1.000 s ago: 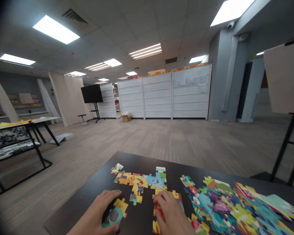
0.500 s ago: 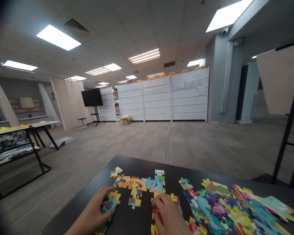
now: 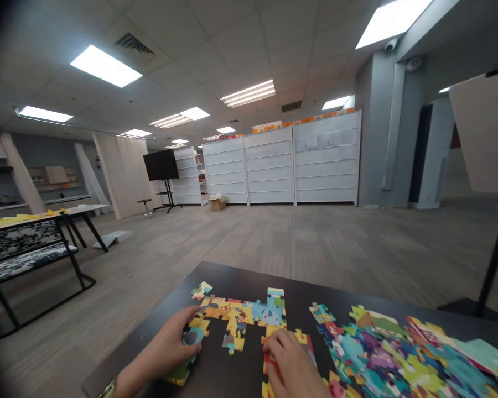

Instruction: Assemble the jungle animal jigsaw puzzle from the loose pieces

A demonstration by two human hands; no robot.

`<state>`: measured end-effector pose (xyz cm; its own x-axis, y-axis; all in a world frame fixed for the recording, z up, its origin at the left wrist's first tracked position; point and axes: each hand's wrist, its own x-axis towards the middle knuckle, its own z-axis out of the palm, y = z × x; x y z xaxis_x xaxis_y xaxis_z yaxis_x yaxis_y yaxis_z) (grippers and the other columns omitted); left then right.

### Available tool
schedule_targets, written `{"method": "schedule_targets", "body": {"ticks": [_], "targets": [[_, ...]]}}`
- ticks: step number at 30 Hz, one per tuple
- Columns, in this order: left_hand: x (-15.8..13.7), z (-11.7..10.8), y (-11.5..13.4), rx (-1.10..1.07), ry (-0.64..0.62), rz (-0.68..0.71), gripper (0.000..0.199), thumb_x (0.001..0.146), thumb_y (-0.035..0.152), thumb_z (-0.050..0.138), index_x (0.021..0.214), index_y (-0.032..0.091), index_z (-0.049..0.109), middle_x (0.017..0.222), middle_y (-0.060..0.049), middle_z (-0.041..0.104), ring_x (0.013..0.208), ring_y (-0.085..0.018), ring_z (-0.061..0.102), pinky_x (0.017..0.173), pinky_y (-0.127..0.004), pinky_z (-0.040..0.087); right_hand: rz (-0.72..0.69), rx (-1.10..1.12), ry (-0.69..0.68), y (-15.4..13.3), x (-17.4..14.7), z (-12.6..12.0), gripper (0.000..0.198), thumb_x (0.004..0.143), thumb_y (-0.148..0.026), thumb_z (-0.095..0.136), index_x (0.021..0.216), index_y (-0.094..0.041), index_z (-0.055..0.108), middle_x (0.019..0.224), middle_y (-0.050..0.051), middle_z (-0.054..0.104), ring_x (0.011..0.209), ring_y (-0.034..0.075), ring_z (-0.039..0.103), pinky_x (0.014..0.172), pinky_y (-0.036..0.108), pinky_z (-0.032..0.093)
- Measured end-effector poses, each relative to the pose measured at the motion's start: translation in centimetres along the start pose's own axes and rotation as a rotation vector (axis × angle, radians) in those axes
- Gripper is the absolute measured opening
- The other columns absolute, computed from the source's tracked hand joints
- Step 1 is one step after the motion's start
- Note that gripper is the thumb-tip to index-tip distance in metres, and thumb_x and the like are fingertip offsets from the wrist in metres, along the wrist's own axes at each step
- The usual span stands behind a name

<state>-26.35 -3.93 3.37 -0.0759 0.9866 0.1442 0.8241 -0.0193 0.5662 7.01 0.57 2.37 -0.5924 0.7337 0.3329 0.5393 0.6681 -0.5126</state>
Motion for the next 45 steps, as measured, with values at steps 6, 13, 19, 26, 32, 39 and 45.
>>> {"method": "schedule_targets", "body": {"ticks": [6, 13, 19, 26, 32, 39, 45], "targets": [[-0.4, 0.7, 1.0, 0.002, 0.031, 0.048, 0.069, 0.070, 0.021, 0.064, 0.139, 0.022, 0.054, 0.135, -0.011, 0.055, 0.130, -0.030, 0.052, 0.114, -0.040, 0.042, 0.009, -0.035, -0.031, -0.1, 0.3, -0.1, 0.022, 0.089, -0.009, 0.049, 0.098, -0.022, 0.063, 0.110, 0.007, 0.068, 0.105, 0.024, 0.067, 0.092, 0.037, 0.054], [1.0, 3.0, 2.2, -0.029, 0.029, 0.100, 0.060, 0.074, 0.026, 0.068, 0.133, 0.019, 0.057, 0.136, -0.014, 0.053, 0.130, -0.032, 0.051, 0.116, -0.042, 0.041, 0.009, -0.051, -0.009, -0.2, 0.1, -0.1, 0.023, 0.088, -0.008, 0.049, 0.099, -0.022, 0.063, 0.110, 0.008, 0.067, 0.105, 0.024, 0.067, 0.092, 0.037, 0.054], [1.2, 3.6, 2.4, -0.026, 0.027, 0.116, 0.035, 0.078, 0.028, 0.068, 0.112, 0.020, 0.064, 0.127, -0.012, 0.057, 0.126, -0.031, 0.054, 0.112, -0.042, 0.044, 0.021, -0.043, -0.049, -0.5, 0.2, -0.2, 0.023, 0.088, -0.006, 0.048, 0.099, -0.022, 0.062, 0.110, 0.008, 0.066, 0.105, 0.024, 0.066, 0.092, 0.038, 0.054], [0.4, 3.3, 3.4, 0.026, 0.014, 0.150, 0.024, 0.089, 0.038, 0.069, 0.108, 0.024, 0.066, 0.126, -0.010, 0.059, 0.124, -0.030, 0.054, 0.109, -0.041, 0.047, 0.034, -0.037, -0.054, -0.1, 0.3, 0.1, 0.021, 0.091, -0.008, 0.047, 0.098, -0.022, 0.060, 0.109, 0.007, 0.065, 0.104, 0.024, 0.065, 0.091, 0.040, 0.053], [0.0, 3.0, 4.7, 0.126, 0.011, 0.212, 0.026, 0.098, 0.050, 0.059, 0.104, 0.026, 0.067, 0.124, -0.009, 0.059, 0.122, -0.030, 0.053, 0.106, -0.043, 0.046, 0.037, -0.037, -0.073, -0.3, 0.2, 0.0, 0.020, 0.091, -0.008, 0.047, 0.098, -0.021, 0.060, 0.110, 0.008, 0.065, 0.105, 0.024, 0.065, 0.092, 0.040, 0.053], [-0.7, 1.5, 5.9, 0.272, -0.088, 0.284, 0.029, 0.092, 0.039, 0.068, 0.117, 0.025, 0.064, 0.127, -0.009, 0.063, 0.121, -0.034, 0.054, 0.105, -0.052, 0.045, 0.029, -0.038, -0.056, -0.3, 0.1, 0.0, 0.022, 0.092, -0.009, 0.045, 0.099, -0.022, 0.061, 0.110, 0.008, 0.065, 0.105, 0.024, 0.065, 0.092, 0.039, 0.053], [-1.7, 1.9, 4.5, 0.306, -0.164, 0.303, 0.053, 0.098, 0.054, 0.058, 0.144, 0.027, 0.055, 0.154, -0.012, 0.051, 0.141, -0.037, 0.046, 0.116, -0.057, 0.040, 0.012, -0.012, -0.016, -0.2, 0.2, 0.0, 0.020, 0.089, -0.010, 0.049, 0.097, -0.023, 0.063, 0.108, 0.007, 0.067, 0.102, 0.024, 0.066, 0.089, 0.037, 0.054]]}}
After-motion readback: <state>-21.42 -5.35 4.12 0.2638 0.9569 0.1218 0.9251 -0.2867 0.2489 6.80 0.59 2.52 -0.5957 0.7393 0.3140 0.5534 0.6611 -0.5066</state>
